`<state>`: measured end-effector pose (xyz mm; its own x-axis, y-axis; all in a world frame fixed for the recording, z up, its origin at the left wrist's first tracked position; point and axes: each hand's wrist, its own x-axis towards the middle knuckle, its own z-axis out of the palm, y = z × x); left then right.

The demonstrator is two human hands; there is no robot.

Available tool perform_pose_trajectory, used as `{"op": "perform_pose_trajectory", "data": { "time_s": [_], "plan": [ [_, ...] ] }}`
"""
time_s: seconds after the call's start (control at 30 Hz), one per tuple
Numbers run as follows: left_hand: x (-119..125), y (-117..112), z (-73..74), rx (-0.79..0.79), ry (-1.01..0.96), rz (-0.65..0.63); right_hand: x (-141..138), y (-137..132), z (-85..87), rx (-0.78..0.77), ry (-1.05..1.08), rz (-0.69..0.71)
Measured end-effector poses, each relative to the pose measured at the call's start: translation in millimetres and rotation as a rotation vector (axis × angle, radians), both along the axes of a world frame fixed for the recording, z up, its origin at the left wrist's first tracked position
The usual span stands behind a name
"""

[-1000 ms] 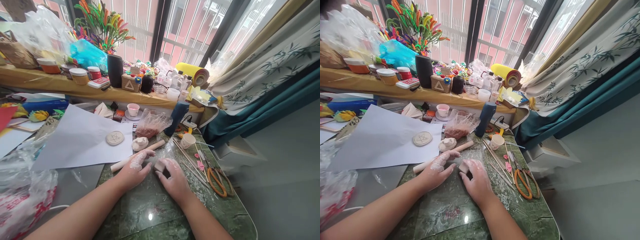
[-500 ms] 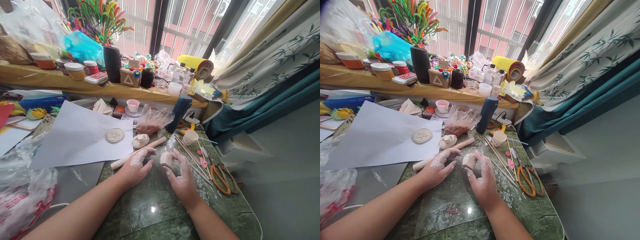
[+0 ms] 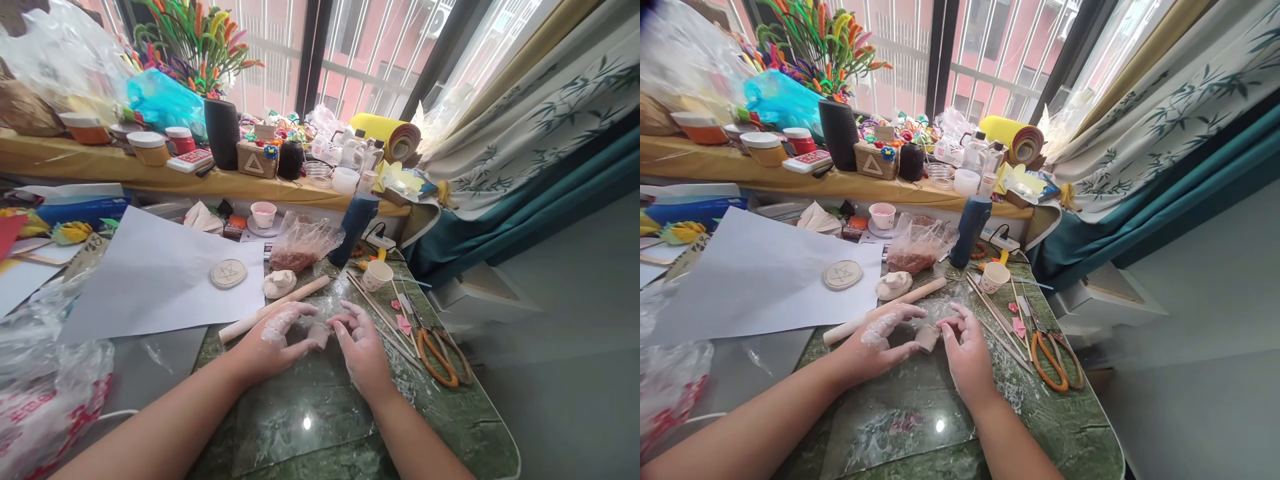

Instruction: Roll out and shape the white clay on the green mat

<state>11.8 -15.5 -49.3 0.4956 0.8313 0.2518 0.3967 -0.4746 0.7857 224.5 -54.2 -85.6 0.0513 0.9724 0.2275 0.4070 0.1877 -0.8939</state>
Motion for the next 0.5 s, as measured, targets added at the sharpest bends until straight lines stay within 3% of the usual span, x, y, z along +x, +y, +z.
{"op": "perform_pose_trajectory", "data": {
  "time_s": [0.1, 0.23, 0.37, 0.5],
  "plan": [
    [1, -2, 0.4, 0.045, 0.04, -0.097, -1, -3, 1.0, 0.001, -0.059, 0.025],
    [3, 0, -12.3, 0.081, 0.139, -0.08, -2, -7, 1.3, 0.029, -0.177, 0.05],
    [5, 3, -19.8, 0.09, 0.157, -0.096, 1, -2, -4.8, 0.009, -0.038, -0.045],
    [3, 3, -13.1, 0.149, 0.093, -0.098, 4, 2, -4.8, -0.039, 0.099, -0.081]
  ]
}}
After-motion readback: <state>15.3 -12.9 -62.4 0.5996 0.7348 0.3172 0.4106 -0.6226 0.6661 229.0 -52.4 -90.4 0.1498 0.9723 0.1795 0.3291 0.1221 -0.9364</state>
